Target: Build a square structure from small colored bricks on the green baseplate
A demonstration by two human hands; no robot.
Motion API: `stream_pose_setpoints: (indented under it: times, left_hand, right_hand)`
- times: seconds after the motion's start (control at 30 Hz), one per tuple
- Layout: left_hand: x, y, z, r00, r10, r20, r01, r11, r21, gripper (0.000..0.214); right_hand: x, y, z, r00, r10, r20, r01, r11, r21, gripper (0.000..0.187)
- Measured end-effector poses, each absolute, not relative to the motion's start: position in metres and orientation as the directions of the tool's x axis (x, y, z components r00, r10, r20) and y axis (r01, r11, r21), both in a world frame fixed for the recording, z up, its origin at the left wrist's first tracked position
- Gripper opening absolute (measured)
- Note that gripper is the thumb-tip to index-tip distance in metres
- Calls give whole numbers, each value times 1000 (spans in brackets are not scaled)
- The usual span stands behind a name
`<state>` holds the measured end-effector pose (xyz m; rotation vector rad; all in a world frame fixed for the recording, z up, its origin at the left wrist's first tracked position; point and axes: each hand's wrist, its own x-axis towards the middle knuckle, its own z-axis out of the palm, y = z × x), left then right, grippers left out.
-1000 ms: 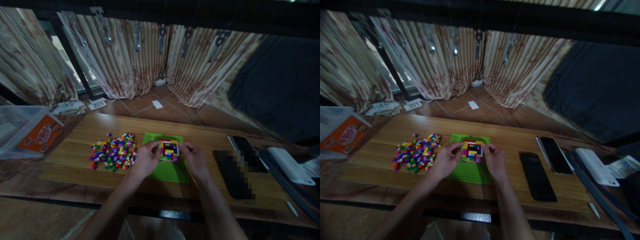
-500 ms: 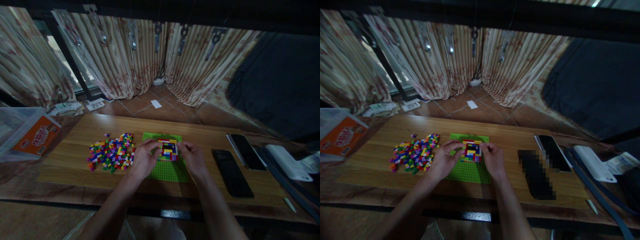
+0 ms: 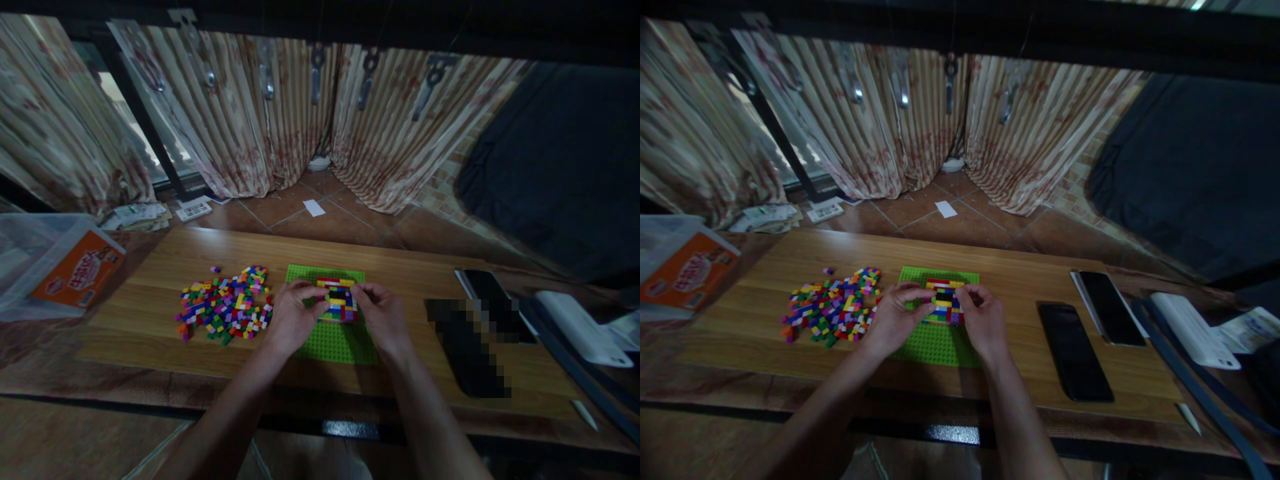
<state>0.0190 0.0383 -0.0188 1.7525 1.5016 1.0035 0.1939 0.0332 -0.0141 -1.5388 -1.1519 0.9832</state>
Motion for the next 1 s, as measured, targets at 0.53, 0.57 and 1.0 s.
stream_pose_setpoints:
  times: [0.53,0.57,1.0]
  left_hand:
    - [20,40,-19,41,996,83,474,-93,875,31]
    - [20,39,-19,46,996,80,481,-92,872,31]
    - [24,35,-17,30,997,67,510,-73,857,34]
  right_hand:
    - [161,35,-32,397,918,-6,400,-178,-899,76]
    - [161,36,-32,396,918,-19,390,-187,-901,78]
    - [164,35,-34,380,925,-5,451,-190,-872,82]
